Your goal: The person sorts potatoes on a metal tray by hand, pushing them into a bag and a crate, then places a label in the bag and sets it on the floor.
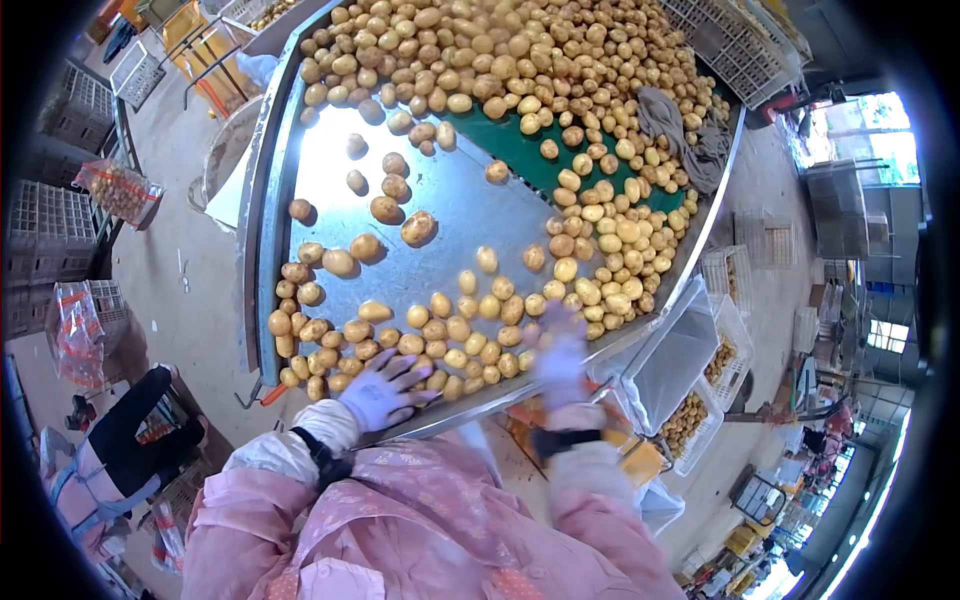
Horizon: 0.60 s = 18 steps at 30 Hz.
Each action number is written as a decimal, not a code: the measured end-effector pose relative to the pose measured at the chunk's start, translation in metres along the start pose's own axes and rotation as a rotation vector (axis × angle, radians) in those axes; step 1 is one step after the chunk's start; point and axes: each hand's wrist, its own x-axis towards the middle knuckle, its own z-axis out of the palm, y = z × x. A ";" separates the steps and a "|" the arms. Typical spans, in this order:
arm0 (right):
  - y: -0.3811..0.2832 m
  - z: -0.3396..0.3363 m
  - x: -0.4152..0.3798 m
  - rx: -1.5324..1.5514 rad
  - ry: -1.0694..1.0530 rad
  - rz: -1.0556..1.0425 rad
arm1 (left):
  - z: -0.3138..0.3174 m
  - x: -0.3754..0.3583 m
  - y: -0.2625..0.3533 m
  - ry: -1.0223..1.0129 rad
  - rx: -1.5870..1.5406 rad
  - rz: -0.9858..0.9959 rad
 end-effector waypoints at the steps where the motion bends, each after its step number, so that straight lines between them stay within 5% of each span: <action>1: -0.044 0.018 -0.014 -0.148 0.036 -0.134 | -0.003 -0.013 -0.007 0.015 -0.030 -0.020; 3: -0.081 0.037 -0.036 -0.162 0.026 -0.421 | -0.011 -0.048 -0.006 0.028 0.056 -0.201; 6: -0.008 0.024 0.010 0.070 -0.063 -0.632 | -0.046 -0.086 -0.015 -0.066 0.052 -0.352; 9: 0.107 -0.016 0.123 0.147 0.406 -0.199 | -0.088 -0.074 -0.056 0.058 -0.185 -0.528; 11: 0.136 -0.024 0.185 0.027 0.650 0.044 | -0.123 -0.022 -0.092 0.319 0.047 -0.592; 15: 0.020 -0.075 0.216 0.152 0.071 0.227 | -0.182 0.122 -0.197 0.624 0.138 -0.653; 16: 0.024 -0.041 0.211 0.573 0.033 0.040 | -0.200 0.157 -0.220 0.625 0.160 -0.664; 18: 0.032 -0.029 0.232 0.916 -0.044 -0.231 | -0.234 0.221 -0.270 0.606 0.208 -0.697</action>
